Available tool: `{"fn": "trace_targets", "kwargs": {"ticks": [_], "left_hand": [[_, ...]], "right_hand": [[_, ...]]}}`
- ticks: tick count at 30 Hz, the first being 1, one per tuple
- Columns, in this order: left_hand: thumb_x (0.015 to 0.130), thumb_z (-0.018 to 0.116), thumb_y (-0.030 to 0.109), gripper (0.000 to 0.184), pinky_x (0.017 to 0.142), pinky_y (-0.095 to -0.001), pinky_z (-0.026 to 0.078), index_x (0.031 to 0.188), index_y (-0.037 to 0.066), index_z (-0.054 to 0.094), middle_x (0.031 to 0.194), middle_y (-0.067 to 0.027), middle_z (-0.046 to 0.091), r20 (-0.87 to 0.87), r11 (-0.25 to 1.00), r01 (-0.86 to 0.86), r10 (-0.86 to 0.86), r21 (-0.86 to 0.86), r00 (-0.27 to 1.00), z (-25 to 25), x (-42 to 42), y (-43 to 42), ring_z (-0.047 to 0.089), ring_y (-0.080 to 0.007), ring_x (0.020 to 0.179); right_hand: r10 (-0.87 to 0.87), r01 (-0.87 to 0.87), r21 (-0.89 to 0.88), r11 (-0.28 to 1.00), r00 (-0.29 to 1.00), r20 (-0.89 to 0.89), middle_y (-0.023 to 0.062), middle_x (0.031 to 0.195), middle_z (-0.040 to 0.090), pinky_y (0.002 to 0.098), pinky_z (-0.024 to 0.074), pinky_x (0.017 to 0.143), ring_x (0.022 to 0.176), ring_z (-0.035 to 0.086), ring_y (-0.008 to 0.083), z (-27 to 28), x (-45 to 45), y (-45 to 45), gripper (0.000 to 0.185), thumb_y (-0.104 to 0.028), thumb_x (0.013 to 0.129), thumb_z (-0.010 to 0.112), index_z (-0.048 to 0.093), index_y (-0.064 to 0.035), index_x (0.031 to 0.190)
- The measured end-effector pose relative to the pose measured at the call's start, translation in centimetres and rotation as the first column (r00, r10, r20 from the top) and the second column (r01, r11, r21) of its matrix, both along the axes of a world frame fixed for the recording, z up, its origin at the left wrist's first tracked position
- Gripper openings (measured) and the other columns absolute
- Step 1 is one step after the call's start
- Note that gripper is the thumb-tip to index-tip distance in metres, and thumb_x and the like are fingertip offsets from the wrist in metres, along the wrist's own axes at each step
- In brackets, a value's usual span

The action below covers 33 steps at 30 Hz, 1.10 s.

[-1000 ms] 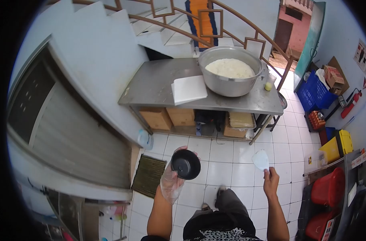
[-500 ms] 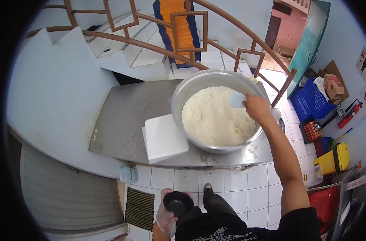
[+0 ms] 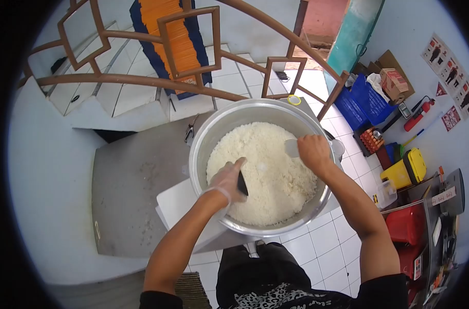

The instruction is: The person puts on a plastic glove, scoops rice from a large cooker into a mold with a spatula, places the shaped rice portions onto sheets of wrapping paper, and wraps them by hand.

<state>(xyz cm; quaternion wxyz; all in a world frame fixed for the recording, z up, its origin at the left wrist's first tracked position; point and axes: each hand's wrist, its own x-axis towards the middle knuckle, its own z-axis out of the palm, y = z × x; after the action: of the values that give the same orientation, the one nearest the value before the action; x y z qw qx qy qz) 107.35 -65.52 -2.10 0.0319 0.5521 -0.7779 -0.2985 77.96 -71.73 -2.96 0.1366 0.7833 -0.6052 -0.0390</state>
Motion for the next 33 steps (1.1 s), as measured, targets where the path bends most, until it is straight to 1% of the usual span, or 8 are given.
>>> {"fn": "trace_targets", "kwargs": {"ticks": [3,5,8,13,15,24,27,33], "left_hand": [[0.059,0.089,0.014,0.101,0.105,-0.0363,0.051,0.145,0.0,0.038,0.134,-0.0239,0.052,0.219,1.0,0.01,-0.016,0.028,0.976,-7.4,-2.0,-6.7,0.057,-0.037,0.126],[0.056,0.087,0.011,0.104,0.107,-0.0357,0.049,0.146,-0.002,0.037,0.134,-0.0252,0.051,0.261,0.999,0.035,-0.037,0.012,0.965,-10.9,-3.2,-9.0,0.055,-0.0371,0.128],[0.058,0.087,0.011,0.09,0.106,-0.0359,0.05,0.135,-0.004,0.044,0.134,-0.0244,0.05,0.278,0.986,0.138,-0.159,0.092,0.947,-8.6,-3.5,-8.6,0.055,-0.0367,0.127],[0.057,0.093,0.016,0.089,0.103,-0.0379,0.052,0.131,-0.002,0.047,0.129,-0.0226,0.055,0.322,0.991,0.132,-0.127,0.006,0.938,-11.7,-2.9,-8.3,0.059,-0.0377,0.123],[0.057,0.094,0.018,0.091,0.101,-0.0387,0.053,0.131,-0.003,0.047,0.126,-0.0221,0.059,0.349,0.99,0.074,-0.111,0.118,0.931,-8.3,-2.5,-8.2,0.062,-0.0376,0.12],[0.058,0.096,0.019,0.089,0.1,-0.042,0.054,0.131,0.002,0.048,0.123,-0.0217,0.065,0.291,0.964,-0.062,-0.017,0.258,0.957,-7.1,-2.3,-8.8,0.064,-0.0381,0.119],[0.058,0.096,0.019,0.089,0.1,-0.0426,0.054,0.13,0.002,0.048,0.122,-0.0218,0.065,0.273,0.962,-0.064,-0.012,0.266,0.962,-7.9,-2.8,-8.5,0.064,-0.0391,0.118],[0.059,0.096,0.019,0.085,0.098,-0.0437,0.054,0.128,0.001,0.048,0.123,-0.0223,0.064,0.255,0.966,-0.046,-0.021,0.255,0.967,-7.2,-3.4,-8.6,0.064,-0.0398,0.117]], "right_hand": [[-0.19,0.183,0.124,0.975,0.981,0.049,0.0121,0.086,0.076,0.0401,0.0582,0.067,0.081,0.076,0.0278,-4.3,-0.1,-1.7,0.016,-0.008,0.087,0.06,0.076,-0.0085,0.084],[-0.077,0.077,0.128,0.989,0.997,0.0,0.0135,0.082,0.075,0.0422,0.0581,0.067,0.076,0.075,0.0282,-4.2,3.5,0.9,0.014,-0.01,0.09,0.058,0.071,-0.0046,0.09],[0.028,0.028,0.344,0.939,0.987,-0.156,0.0146,0.078,0.075,0.0426,0.0584,0.067,0.072,0.075,0.0273,-3.6,7.0,5.5,0.014,-0.011,0.093,0.056,0.065,-0.0018,0.096],[-0.051,0.059,0.292,0.955,0.998,-0.033,0.0163,0.079,0.075,0.0417,0.059,0.067,0.075,0.076,0.0292,-0.8,2.2,4.2,0.011,-0.008,0.087,0.061,0.067,-0.0004,0.091],[-0.073,0.064,0.278,0.958,0.997,0.02,0.0187,0.084,0.075,0.0427,0.0597,0.071,0.081,0.076,0.0318,-1.6,0.4,0.9,0.011,-0.008,0.087,0.061,0.066,0.0008,0.09],[-0.34,0.098,0.662,0.743,0.908,0.247,0.0283,0.111,0.07,0.0469,0.0557,0.092,0.108,0.068,0.0421,-7.7,0.5,-4.0,0.028,-0.014,0.094,0.058,0.068,0.0075,0.108],[-0.31,0.066,0.653,0.755,0.913,0.265,0.0316,0.102,0.07,0.0485,0.0552,0.09,0.102,0.069,0.0454,-7.9,2.5,-3.2,0.035,-0.022,0.099,0.058,0.061,0.0118,0.108],[-0.057,-0.072,0.446,0.892,0.962,0.268,0.0233,0.081,0.073,0.0453,0.0604,0.063,0.073,0.074,0.0375,-6.5,9.5,2.1,0.019,-0.006,0.09,0.058,0.056,0.0059,0.105]]}}
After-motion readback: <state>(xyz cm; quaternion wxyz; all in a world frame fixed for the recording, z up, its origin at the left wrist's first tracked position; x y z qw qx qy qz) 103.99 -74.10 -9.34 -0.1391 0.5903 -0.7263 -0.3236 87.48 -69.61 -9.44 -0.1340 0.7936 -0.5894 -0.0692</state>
